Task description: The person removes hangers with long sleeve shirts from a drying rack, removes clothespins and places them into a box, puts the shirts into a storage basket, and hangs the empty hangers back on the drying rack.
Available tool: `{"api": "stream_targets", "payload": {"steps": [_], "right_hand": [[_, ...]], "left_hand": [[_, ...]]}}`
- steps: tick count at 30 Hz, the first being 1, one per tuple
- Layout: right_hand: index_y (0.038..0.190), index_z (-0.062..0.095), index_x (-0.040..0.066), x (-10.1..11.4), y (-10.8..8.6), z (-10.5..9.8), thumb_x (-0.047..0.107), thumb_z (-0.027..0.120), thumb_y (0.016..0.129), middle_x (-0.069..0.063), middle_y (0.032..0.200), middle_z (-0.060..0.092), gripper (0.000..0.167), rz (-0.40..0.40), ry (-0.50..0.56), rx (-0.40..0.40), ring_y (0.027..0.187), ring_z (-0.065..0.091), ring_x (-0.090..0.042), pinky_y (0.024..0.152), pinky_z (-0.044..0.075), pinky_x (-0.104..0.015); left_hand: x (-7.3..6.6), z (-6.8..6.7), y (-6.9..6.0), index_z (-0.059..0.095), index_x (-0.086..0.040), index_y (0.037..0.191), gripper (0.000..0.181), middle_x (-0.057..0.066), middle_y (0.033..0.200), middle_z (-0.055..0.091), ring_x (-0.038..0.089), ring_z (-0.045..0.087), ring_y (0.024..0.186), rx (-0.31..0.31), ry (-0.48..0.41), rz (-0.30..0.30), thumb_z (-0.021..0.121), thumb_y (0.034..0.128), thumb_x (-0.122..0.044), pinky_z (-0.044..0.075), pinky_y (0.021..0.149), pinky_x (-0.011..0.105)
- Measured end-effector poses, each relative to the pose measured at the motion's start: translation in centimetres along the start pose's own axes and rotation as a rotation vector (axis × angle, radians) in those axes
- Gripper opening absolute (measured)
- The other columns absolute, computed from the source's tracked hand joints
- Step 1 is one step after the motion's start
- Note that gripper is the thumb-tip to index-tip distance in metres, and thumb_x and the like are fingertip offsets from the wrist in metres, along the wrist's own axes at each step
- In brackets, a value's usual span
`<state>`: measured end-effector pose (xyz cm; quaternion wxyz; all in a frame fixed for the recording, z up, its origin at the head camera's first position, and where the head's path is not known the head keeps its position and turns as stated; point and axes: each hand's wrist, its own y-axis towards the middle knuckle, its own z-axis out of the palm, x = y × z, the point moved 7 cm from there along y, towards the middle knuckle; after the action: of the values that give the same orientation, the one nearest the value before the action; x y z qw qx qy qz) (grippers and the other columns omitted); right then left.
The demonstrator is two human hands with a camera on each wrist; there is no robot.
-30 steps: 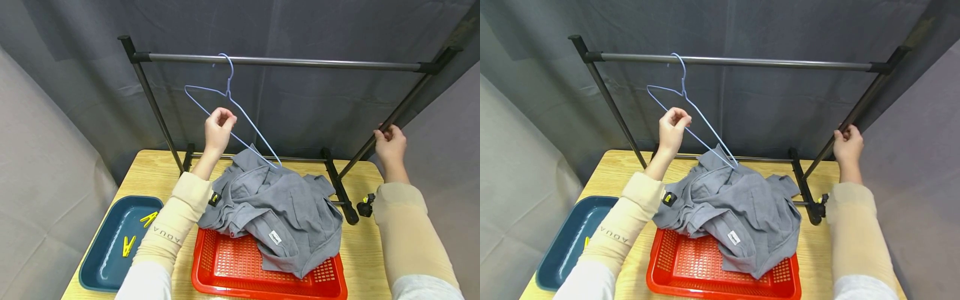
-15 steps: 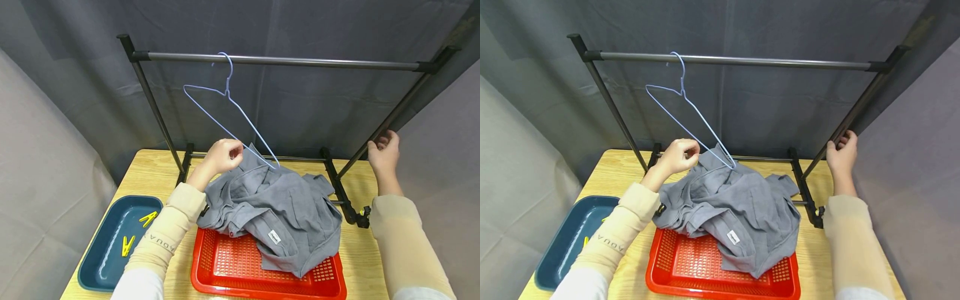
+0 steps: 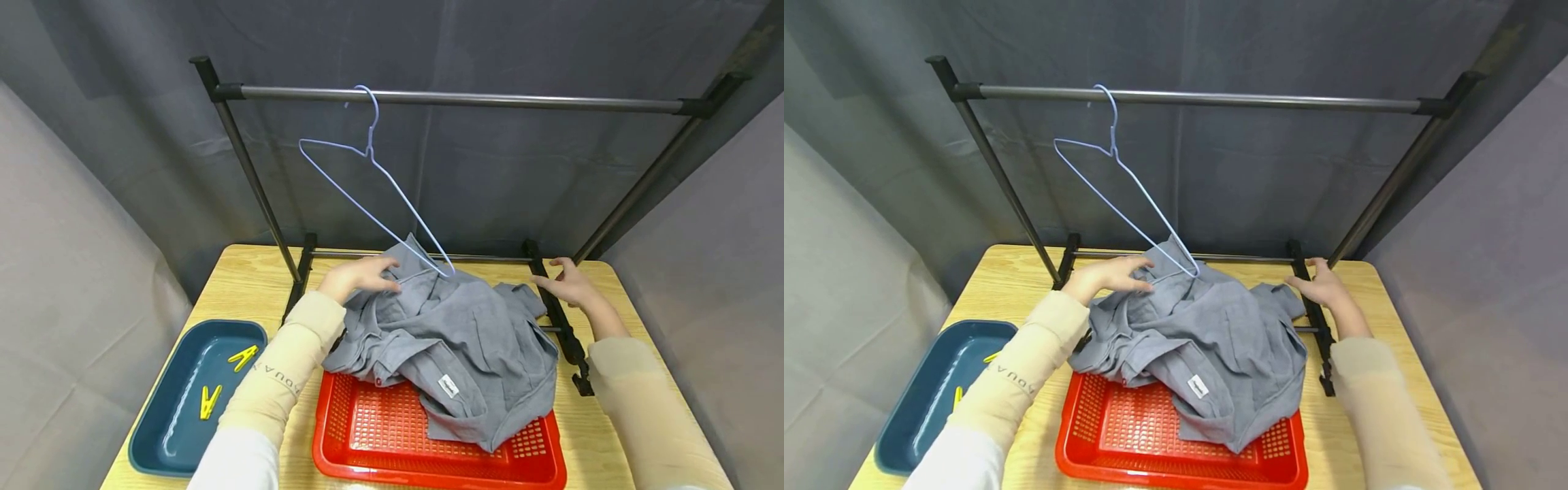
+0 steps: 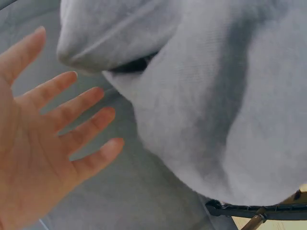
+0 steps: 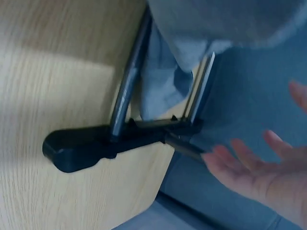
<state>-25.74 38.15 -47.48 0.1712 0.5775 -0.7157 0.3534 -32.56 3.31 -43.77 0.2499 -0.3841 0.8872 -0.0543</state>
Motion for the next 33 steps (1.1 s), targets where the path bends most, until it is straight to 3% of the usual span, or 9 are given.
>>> {"api": "stream_targets", "payload": {"steps": [4, 7, 10, 17, 23, 27, 31, 33], "right_hand": [[0.144, -0.003, 0.003, 0.2, -0.1, 3.3, 0.058, 0.046, 0.086, -0.035, 0.143, -0.001, 0.094, 0.072, 0.053, 0.260, 0.123, 0.022, -0.056, 0.084, 0.039, -0.061], [0.145, -0.007, 0.006, 0.2, -0.2, 5.2, 0.061, 0.042, 0.086, -0.035, 0.143, -0.002, 0.094, 0.107, 0.104, 0.387, 0.123, 0.021, -0.058, 0.081, 0.040, -0.061], [0.145, -0.009, 0.009, 0.2, -0.1, 6.6, 0.064, 0.038, 0.086, -0.033, 0.144, 0.000, 0.094, 0.128, 0.140, 0.456, 0.125, 0.019, -0.058, 0.083, 0.039, -0.060], [0.147, -0.006, 0.011, 0.5, 0.3, 8.1, 0.061, 0.037, 0.088, -0.026, 0.148, -0.009, 0.089, 0.078, 0.212, 0.468, 0.131, 0.008, -0.052, 0.095, 0.027, -0.063], [0.147, 0.001, 0.007, 1.5, 0.5, 9.0, 0.051, 0.047, 0.089, -0.022, 0.149, -0.009, 0.086, 0.000, 0.284, 0.445, 0.135, 0.004, -0.045, 0.103, 0.014, -0.060], [0.147, 0.006, 0.006, 2.3, 0.7, 9.1, 0.046, 0.054, 0.087, -0.023, 0.150, -0.005, 0.086, -0.037, 0.262, 0.381, 0.134, 0.007, -0.044, 0.104, 0.015, -0.059], [0.146, 0.014, 0.004, 2.9, 1.0, 9.0, 0.039, 0.058, 0.087, -0.027, 0.147, 0.011, 0.082, -0.083, 0.239, 0.316, 0.131, 0.019, -0.044, 0.102, 0.022, -0.056], [0.144, 0.021, 0.002, 3.2, 1.1, 8.9, 0.037, 0.059, 0.087, -0.028, 0.144, 0.020, 0.077, -0.114, 0.234, 0.288, 0.129, 0.025, -0.044, 0.100, 0.026, -0.055]], "left_hand": [[0.2, 0.8, 0.6, 0.030, -0.010, 0.142, 0.070, 0.011, 0.145, 0.033, 0.024, 0.028, 0.133, 0.073, -0.052, -0.091, 0.055, 0.0860, -0.044, 0.024, 0.107, 0.035], [0.2, 1.3, 0.9, 0.026, -0.014, 0.144, 0.077, 0.009, 0.147, 0.028, 0.022, 0.025, 0.135, 0.114, -0.080, -0.151, 0.055, 0.0835, -0.050, 0.022, 0.108, 0.035], [0.3, 2.0, 1.2, 0.023, -0.015, 0.145, 0.081, 0.009, 0.148, 0.026, 0.022, 0.025, 0.135, 0.148, -0.083, -0.183, 0.054, 0.0818, -0.055, 0.022, 0.108, 0.036], [0.4, 3.0, 1.6, 0.021, -0.013, 0.146, 0.089, 0.010, 0.148, 0.027, 0.024, 0.027, 0.134, 0.162, -0.083, -0.212, 0.058, 0.0779, -0.057, 0.023, 0.107, 0.037], [0.0, 3.6, 2.0, 0.024, -0.008, 0.145, 0.085, 0.009, 0.147, 0.030, 0.023, 0.028, 0.134, 0.148, -0.097, -0.158, 0.059, 0.0800, -0.050, 0.022, 0.108, 0.033], [-0.1, 3.7, 2.1, 0.029, -0.007, 0.143, 0.079, 0.009, 0.144, 0.035, 0.022, 0.032, 0.132, 0.122, -0.077, -0.132, 0.060, 0.0812, -0.045, 0.024, 0.107, 0.032], [-0.2, 3.8, 2.2, 0.032, -0.007, 0.141, 0.078, 0.010, 0.142, 0.038, 0.023, 0.034, 0.130, 0.091, -0.057, -0.115, 0.061, 0.0802, -0.046, 0.024, 0.106, 0.033], [1.8, 5.2, 4.5, 0.037, -0.007, 0.138, 0.080, 0.010, 0.138, 0.042, 0.024, 0.038, 0.127, 0.052, -0.046, -0.061, 0.063, 0.0768, -0.051, 0.028, 0.104, 0.031]]}}
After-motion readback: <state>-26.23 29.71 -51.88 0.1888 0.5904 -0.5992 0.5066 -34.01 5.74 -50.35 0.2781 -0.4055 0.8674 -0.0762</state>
